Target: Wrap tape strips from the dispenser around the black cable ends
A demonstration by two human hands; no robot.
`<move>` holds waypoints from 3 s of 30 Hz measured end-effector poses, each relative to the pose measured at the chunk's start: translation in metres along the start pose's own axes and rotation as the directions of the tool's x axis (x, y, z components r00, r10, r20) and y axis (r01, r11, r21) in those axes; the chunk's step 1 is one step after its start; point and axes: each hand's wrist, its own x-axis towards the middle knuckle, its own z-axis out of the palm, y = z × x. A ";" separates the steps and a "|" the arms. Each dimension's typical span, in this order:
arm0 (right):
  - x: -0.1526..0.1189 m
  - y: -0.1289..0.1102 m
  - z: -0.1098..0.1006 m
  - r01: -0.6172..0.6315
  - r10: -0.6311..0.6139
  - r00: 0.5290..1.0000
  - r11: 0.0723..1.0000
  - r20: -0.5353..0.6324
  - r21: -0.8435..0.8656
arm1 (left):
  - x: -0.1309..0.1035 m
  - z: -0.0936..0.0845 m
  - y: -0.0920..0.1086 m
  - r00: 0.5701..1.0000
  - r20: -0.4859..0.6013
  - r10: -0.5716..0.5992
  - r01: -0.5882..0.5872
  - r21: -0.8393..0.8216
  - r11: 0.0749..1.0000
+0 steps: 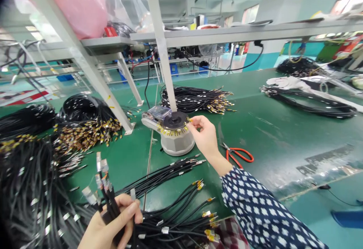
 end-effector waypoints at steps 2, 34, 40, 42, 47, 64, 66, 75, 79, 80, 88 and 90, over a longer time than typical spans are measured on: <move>-0.027 -0.009 0.004 -0.049 0.045 0.989 0.999 0.139 0.024 | -0.003 0.005 0.005 1.000 0.007 0.010 -0.010 -0.074 0.997; -0.113 -0.021 0.031 -0.321 0.269 0.703 0.946 0.658 -0.043 | -0.008 0.012 0.008 0.996 0.079 0.031 -0.017 -0.163 0.986; -0.117 -0.023 0.034 -0.249 0.240 0.746 0.966 0.621 -0.074 | -0.008 0.011 0.006 0.995 0.090 0.043 -0.029 -0.151 0.988; -0.121 -0.025 0.035 -0.220 0.230 0.776 0.971 0.588 -0.091 | -0.009 0.011 0.005 0.994 0.090 0.058 -0.044 -0.147 0.988; -0.129 -0.026 0.037 -0.221 0.230 0.799 0.972 0.556 -0.084 | -0.010 0.010 0.001 0.993 0.057 0.101 -0.093 -0.129 0.987; -0.125 -0.026 0.037 -0.168 0.143 0.797 0.986 0.587 -0.012 | -0.007 0.003 0.004 0.998 0.021 0.064 -0.060 -0.153 0.986; -0.125 -0.028 0.037 -0.186 0.147 0.790 0.983 0.595 0.005 | -0.006 0.004 0.007 0.996 0.041 0.079 -0.071 -0.164 0.984; -0.117 -0.026 0.041 -0.250 0.151 0.761 0.966 0.630 0.071 | -0.004 0.006 0.015 0.988 0.116 0.104 -0.085 -0.158 0.984; -0.121 -0.022 0.044 -0.137 0.057 0.815 0.986 0.576 0.097 | -0.003 0.007 0.014 0.989 0.107 0.103 -0.089 -0.132 0.987; -0.122 -0.022 0.044 -0.115 0.039 0.828 0.988 0.560 0.101 | -0.003 0.007 0.013 0.991 0.098 0.096 -0.083 -0.127 0.988; -0.120 -0.027 0.042 -0.220 0.137 0.807 0.972 0.575 0.078 | -0.002 0.007 0.016 0.983 0.165 0.082 -0.061 -0.130 0.990; -0.115 -0.024 0.042 -0.334 0.189 0.745 0.936 0.640 0.112 | 0.000 0.005 0.017 0.970 0.236 0.064 -0.029 -0.150 0.988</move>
